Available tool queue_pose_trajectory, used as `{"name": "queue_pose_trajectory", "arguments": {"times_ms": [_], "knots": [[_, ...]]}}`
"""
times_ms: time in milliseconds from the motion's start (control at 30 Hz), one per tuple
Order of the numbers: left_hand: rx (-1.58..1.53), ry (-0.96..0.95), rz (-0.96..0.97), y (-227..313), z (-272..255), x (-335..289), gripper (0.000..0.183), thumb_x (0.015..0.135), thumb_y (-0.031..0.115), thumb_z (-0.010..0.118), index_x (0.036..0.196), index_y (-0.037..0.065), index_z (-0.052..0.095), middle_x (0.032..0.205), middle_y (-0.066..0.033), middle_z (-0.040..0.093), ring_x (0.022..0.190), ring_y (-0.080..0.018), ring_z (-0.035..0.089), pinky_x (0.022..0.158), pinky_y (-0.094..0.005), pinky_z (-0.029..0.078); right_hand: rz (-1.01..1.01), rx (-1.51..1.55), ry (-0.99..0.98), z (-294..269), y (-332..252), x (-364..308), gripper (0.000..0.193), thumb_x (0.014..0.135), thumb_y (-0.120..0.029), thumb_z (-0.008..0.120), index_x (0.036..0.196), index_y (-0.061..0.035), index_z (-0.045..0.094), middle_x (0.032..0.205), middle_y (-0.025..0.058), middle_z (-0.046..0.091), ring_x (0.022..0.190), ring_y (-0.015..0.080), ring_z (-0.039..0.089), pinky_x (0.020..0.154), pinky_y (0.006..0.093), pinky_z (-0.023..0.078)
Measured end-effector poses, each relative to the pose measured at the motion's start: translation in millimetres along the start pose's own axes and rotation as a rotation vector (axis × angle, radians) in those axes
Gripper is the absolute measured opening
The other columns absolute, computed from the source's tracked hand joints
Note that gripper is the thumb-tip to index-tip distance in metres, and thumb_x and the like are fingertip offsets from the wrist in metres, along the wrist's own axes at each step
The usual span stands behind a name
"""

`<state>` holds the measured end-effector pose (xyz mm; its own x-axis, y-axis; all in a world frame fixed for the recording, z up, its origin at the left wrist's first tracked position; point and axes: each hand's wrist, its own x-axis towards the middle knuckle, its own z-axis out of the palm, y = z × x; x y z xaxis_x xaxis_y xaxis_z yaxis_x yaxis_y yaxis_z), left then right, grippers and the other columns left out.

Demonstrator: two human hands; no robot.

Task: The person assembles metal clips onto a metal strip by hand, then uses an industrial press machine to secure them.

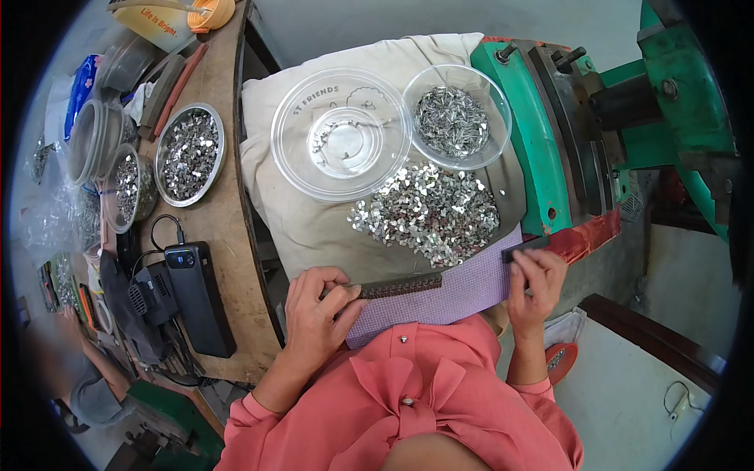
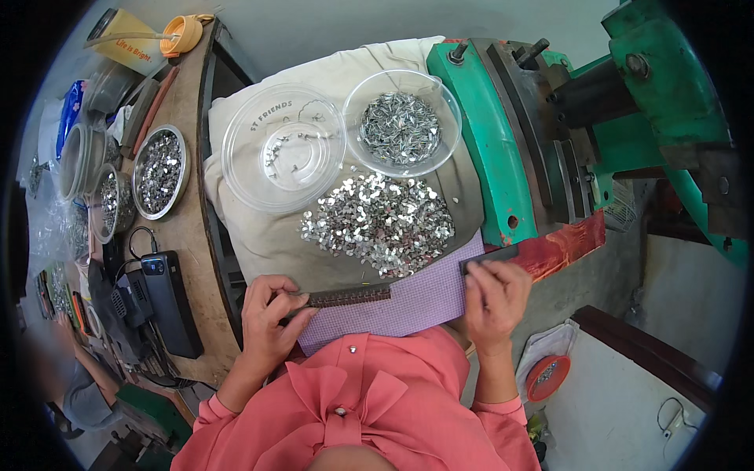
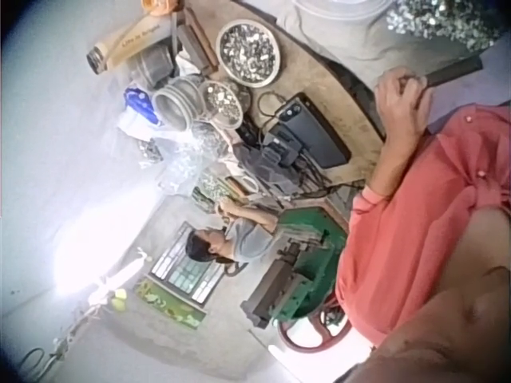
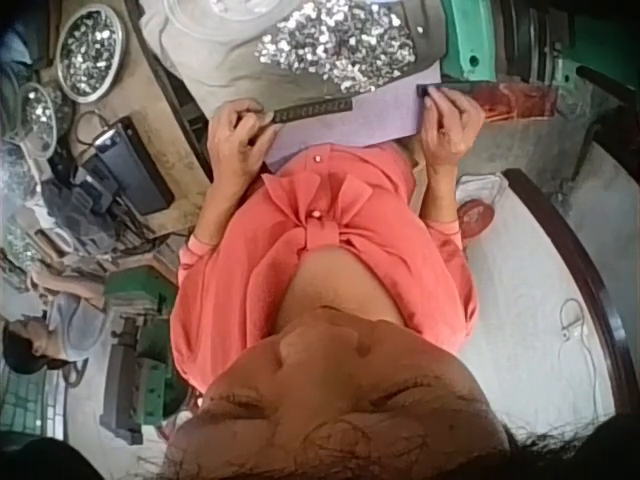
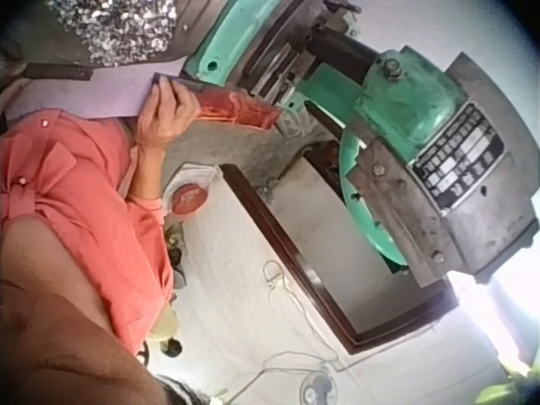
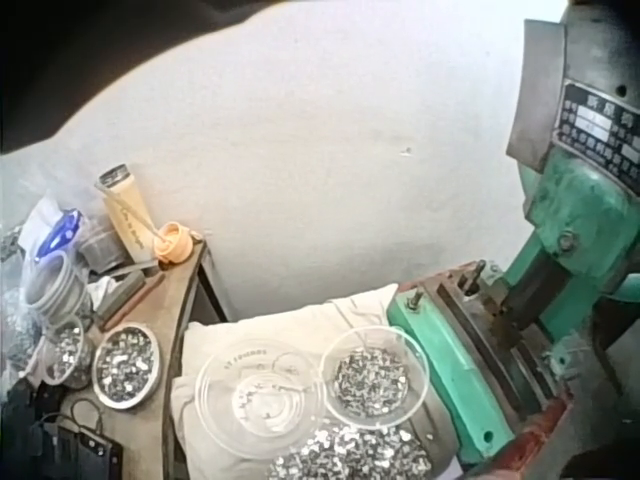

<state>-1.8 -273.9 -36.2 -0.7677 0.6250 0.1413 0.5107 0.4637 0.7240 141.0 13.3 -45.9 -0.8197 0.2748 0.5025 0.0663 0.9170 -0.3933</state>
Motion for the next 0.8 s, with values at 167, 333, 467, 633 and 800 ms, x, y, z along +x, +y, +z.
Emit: {"name": "queue_pose_trajectory", "arguments": {"times_ms": [167,333,467,633,800], "knots": [[0.051,-0.048,0.005,1,0,-3,0.028,0.065,0.008,0.085,0.088,0.006,0.068,0.099,-0.0077,0.062,0.084,-0.0254,0.057,0.073,-0.0364,0.044,0.28,-0.142,0.014,-1,20,-12,0.029,0.082,-0.006,0.074,0.111,-0.0034,0.072,0.116,0.0141,0.06,0.11,0.0315,0.054,0.094,0.0398,0.043],[0.04,-0.041,-0.013,1,1,-2,0.028,0.065,0.007,0.085,0.088,0.006,0.068,0.099,-0.0075,0.062,0.084,-0.0252,0.057,0.073,-0.036,0.044,0.338,-0.098,-0.046,-4,26,-13,0.032,0.083,-0.012,0.074,0.114,-0.0043,0.07,0.119,0.0147,0.059,0.113,0.0318,0.053,0.101,0.0425,0.039],[0.028,-0.005,0.011,2,2,0,0.026,0.069,0.009,0.083,0.09,0.008,0.068,0.095,-0.0041,0.063,0.08,-0.0227,0.058,0.071,-0.0357,0.04,0.337,-0.044,-0.074,-11,29,-8,0.034,0.081,-0.012,0.076,0.113,-0.0045,0.071,0.118,0.0145,0.06,0.112,0.0312,0.053,0.1,0.0418,0.04],[0.048,0.007,0.012,2,3,-1,0.027,0.069,0.01,0.083,0.091,0.008,0.068,0.096,-0.0047,0.062,0.08,-0.0228,0.058,0.071,-0.0354,0.04,0.321,-0.024,-0.144,-18,32,-2,0.039,0.074,-0.012,0.08,0.112,-0.0053,0.072,0.114,0.0143,0.061,0.11,0.031,0.053,0.098,0.0414,0.041],[0.049,0.006,0.017,1,3,-2,0.027,0.069,0.01,0.083,0.091,0.008,0.069,0.096,-0.0047,0.062,0.08,-0.0224,0.058,0.071,-0.035,0.04,0.323,-0.006,-0.19,-26,35,4,0.04,0.071,-0.011,0.082,0.11,-0.0053,0.073,0.11,0.0126,0.062,0.106,0.0294,0.054,0.095,0.0396,0.042]]}}
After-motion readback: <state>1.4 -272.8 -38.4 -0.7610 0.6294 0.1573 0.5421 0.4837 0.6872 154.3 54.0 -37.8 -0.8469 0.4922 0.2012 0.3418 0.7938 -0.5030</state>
